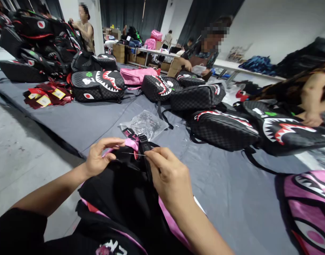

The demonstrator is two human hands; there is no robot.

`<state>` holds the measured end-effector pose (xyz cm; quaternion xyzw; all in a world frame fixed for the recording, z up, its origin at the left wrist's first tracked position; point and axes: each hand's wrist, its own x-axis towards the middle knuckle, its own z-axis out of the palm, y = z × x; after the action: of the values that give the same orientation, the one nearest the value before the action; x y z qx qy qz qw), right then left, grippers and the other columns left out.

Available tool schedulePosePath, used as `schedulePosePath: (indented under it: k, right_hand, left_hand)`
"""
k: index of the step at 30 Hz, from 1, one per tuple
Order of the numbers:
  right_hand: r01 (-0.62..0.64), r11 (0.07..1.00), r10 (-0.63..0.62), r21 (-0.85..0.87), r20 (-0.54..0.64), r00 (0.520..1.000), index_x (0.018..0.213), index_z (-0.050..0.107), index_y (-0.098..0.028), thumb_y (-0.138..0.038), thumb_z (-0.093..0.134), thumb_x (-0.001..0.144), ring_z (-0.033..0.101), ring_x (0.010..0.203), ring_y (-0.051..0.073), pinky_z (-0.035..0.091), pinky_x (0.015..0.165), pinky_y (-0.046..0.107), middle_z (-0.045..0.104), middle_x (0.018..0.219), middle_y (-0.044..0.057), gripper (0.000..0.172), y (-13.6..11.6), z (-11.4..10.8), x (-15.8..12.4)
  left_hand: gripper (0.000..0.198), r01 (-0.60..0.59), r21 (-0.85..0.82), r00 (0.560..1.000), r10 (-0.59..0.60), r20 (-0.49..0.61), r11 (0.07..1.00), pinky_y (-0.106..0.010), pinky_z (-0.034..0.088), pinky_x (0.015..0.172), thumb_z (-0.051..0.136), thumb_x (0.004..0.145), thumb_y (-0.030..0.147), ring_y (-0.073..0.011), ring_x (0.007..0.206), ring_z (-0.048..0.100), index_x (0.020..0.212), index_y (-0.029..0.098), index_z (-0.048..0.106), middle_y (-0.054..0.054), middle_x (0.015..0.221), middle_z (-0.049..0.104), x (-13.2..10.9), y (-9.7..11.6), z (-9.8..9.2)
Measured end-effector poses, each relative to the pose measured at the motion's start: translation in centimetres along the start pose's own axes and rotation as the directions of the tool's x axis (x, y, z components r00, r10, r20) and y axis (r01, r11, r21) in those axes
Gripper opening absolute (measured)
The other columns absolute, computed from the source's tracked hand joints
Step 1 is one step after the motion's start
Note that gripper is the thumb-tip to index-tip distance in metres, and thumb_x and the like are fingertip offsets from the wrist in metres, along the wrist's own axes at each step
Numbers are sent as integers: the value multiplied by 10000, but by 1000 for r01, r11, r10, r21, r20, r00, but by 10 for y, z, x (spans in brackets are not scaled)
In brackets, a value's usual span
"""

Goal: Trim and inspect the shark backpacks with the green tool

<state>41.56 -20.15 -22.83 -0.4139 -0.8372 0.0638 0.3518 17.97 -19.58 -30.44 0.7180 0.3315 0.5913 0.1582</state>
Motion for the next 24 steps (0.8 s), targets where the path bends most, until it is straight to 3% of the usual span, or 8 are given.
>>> schedulePosePath:
  k: [4, 8, 11, 15, 19, 21, 24]
  right_hand:
    - [-10, 999, 15, -53, 92, 996, 973, 735, -215, -241, 505, 971, 680, 697, 146, 500, 640, 233, 706, 828, 36, 232, 7, 15, -7]
    - [-48, 961, 120, -272, 254, 960, 986, 734, -223, -181, 487, 960, 694, 707, 167, 440, 598, 245, 737, 845, 32, 251, 8, 34, -12]
    - [-64, 920, 216, -387, 364, 906, 960, 730, -229, -143, 469, 945, 691, 687, 174, 395, 563, 252, 748, 827, 24, 276, 7, 38, -14]
    - [-38, 925, 233, -378, 484, 843, 965, 722, -231, -97, 449, 929, 703, 737, 169, 411, 598, 244, 758, 850, 21, 307, 3, 41, -12]
    - [94, 915, 215, -392, 670, 711, 941, 715, -205, -60, 480, 902, 715, 782, 177, 430, 630, 239, 763, 862, 48, 279, -5, 58, -1]
    - [151, 897, 222, -415, 719, 659, 951, 715, -190, -58, 483, 905, 719, 790, 194, 444, 630, 247, 761, 872, 67, 272, -8, 65, 5]
    - [205, 886, 203, -416, 745, 636, 989, 719, -160, -40, 470, 911, 722, 801, 206, 481, 657, 261, 752, 929, 100, 287, -8, 73, 12]
  left_hand:
    - [228, 49, 429, 993, -90, 76, 902, -485, 466, 1086, 583, 950, 308, -257, 1277, 540, 1157, 239, 647, -105, 1305, 632, -38, -5, -9]
    - [371, 13, 621, 962, -180, 208, 784, -580, 406, 1127, 620, 918, 349, -348, 1443, 336, 1268, 234, 581, -146, 1557, 379, -67, -14, 0]
    - [269, -15, 589, 975, -120, 188, 808, -565, 408, 1140, 659, 890, 287, -333, 1446, 332, 1141, 221, 587, -145, 1535, 365, -75, -19, 4]
    - [245, -82, 524, 984, -14, 177, 848, -579, 414, 1137, 656, 866, 173, -323, 1446, 332, 1082, 244, 565, -115, 1487, 362, -79, -22, 0]
    - [270, -106, 508, 986, 23, 167, 855, -576, 411, 1142, 683, 857, 183, -330, 1452, 325, 1094, 234, 565, -122, 1502, 326, -83, -22, -4]
    - [278, -95, 503, 987, 15, 160, 859, -541, 415, 1148, 686, 866, 199, -315, 1451, 340, 1116, 233, 569, -124, 1521, 316, -84, -21, -5]
    - [463, 32, 528, 997, -64, 43, 849, -508, 435, 1133, 697, 872, 279, -316, 1464, 339, 1289, 242, 499, -157, 1567, 288, -87, -21, -5]
